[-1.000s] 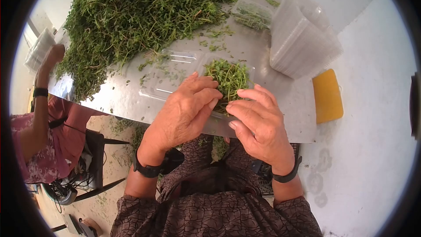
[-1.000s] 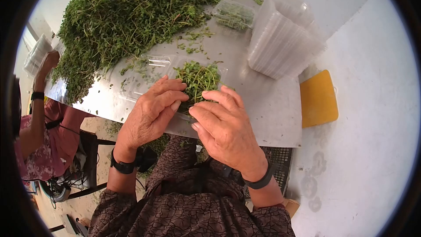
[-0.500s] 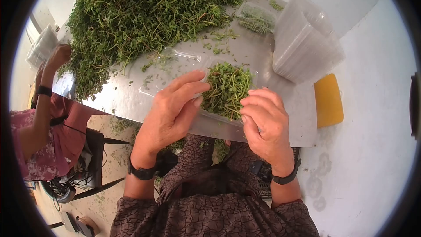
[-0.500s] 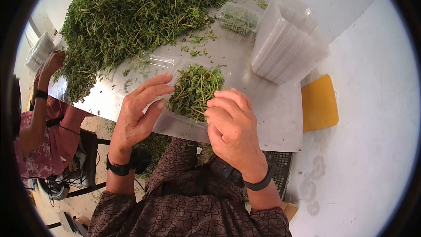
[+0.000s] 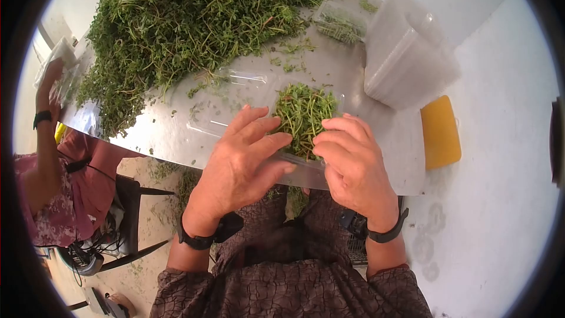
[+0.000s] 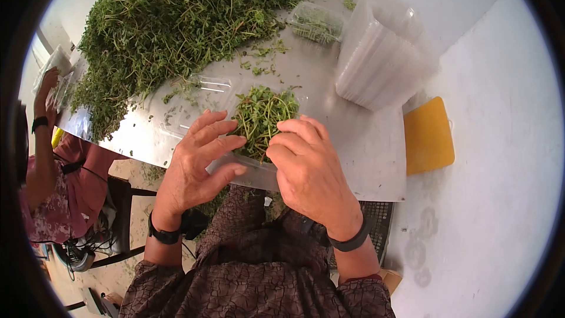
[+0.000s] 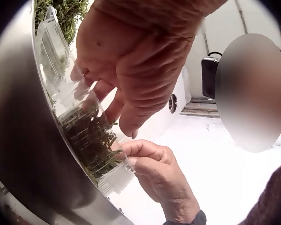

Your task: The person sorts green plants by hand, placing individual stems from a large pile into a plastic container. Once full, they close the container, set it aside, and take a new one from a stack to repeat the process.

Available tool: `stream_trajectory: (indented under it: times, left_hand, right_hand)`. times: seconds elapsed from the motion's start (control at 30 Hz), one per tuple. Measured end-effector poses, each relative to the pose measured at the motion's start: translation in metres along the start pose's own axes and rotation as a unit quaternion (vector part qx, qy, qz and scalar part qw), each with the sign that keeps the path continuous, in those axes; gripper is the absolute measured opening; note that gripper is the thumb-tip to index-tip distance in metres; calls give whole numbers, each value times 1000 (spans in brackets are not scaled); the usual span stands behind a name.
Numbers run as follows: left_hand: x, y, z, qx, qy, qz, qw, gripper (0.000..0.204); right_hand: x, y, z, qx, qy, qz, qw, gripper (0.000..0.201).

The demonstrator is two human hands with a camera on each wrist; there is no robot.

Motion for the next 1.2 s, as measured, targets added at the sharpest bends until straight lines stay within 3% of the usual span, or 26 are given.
stream_trajectory:
  times: [0.07, 0.3, 0.47, 0.8, 0.87, 1.0, 1.2]
  left_hand:
    - [7, 0, 2, 14, 3, 52, 999, 47]
    - [18, 14, 11, 76, 15, 62, 995, 41]
    - [11, 13, 15, 74, -2, 26, 997, 23]
    - [4, 9, 24, 23, 8, 0, 1000, 16]
    - [8, 7, 20, 36, 40, 27, 998, 18]
    - [11, -1, 11, 25, 27, 28, 999, 28]
    - [2, -24, -10, 97, 0, 44, 994, 42]
  right_hand:
    - [0, 1, -1, -5, 2, -1, 1000, 17]
    - [4, 2, -2, -27, 4, 5, 1000, 13]
    - [4, 0, -4, -29, 5, 7, 1000, 14]
    - [2, -11, -5, -10, 4, 24, 1000, 19]
    - [2, -17, -3, 8, 8, 23, 1000, 20]
    - [7, -25, -4, 54, 42, 3, 998, 25]
    - [7, -25, -12, 63, 59, 15, 996, 27]
Point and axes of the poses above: each hand's wrist, its own z-axis towards the middle knuckle, its own y-axis out of the palm, x = y × z, the point moved 8 cm from there along z, towards the middle knuckle, and after that the axes turned 4 degrees about -x, right-handed, at the moved point
